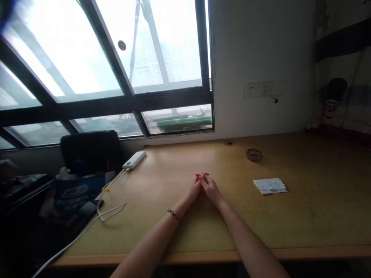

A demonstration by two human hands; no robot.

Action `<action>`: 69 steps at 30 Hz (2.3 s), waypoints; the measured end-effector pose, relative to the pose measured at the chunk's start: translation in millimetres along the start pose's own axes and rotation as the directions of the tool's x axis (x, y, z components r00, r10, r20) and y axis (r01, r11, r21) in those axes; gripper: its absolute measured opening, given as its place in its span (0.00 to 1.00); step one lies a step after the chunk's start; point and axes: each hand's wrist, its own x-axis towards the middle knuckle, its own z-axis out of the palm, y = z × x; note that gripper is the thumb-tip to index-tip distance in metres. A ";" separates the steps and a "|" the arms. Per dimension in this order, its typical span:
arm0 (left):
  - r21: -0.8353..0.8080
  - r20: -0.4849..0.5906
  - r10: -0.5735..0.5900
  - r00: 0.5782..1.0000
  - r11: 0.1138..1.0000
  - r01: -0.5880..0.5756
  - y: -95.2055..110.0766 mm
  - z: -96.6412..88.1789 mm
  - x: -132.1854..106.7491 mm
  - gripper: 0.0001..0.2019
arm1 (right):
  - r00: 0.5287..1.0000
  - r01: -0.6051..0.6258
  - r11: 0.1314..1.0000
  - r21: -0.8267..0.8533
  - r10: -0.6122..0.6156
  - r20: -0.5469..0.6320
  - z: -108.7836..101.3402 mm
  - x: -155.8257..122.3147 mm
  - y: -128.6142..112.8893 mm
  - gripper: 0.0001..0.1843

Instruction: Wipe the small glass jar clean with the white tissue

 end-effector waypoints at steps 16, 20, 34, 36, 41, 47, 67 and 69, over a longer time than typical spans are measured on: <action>-0.026 -0.008 -0.009 1.000 1.000 0.009 3.3 1.4 -1.9 0.17 | 1.000 0.011 1.000 0.017 -0.011 0.011 -0.8 0.7 0.1 0.25; -0.029 -0.011 -0.014 1.000 0.999 0.014 4.7 1.3 -2.0 0.17 | 1.000 -0.007 1.000 0.022 0.007 0.009 -1.0 0.3 0.7 0.26; -0.028 0.006 -0.019 1.000 0.999 0.019 4.6 1.1 -2.1 0.17 | 1.000 -0.019 1.000 0.005 0.019 0.007 -0.1 -1.6 -4.9 0.26; -0.029 0.003 -0.015 1.000 0.999 0.015 5.5 1.3 -2.2 0.17 | 1.000 -0.025 1.000 -0.004 0.025 -0.002 0.2 -1.4 -4.6 0.27; -0.019 -0.005 -0.005 1.000 1.000 0.005 4.2 1.3 -1.6 0.17 | 1.000 -0.019 1.000 0.000 0.019 0.000 -0.3 -0.9 -2.6 0.26; -0.005 -0.007 -0.022 1.000 1.000 0.022 1.1 0.8 -0.9 0.17 | 1.000 0.001 1.000 -0.001 -0.001 -0.001 -0.7 -0.9 -1.2 0.26; 0.010 -0.079 -0.026 0.997 1.000 0.027 1.7 4.5 -6.6 0.18 | 0.999 0.041 0.995 -0.092 -0.044 -0.030 1.2 1.7 2.6 0.22; -0.004 -0.073 -0.003 0.997 1.000 0.002 2.4 6.5 -7.0 0.20 | 0.997 0.071 0.988 -0.135 -0.076 -0.034 1.0 1.1 1.5 0.21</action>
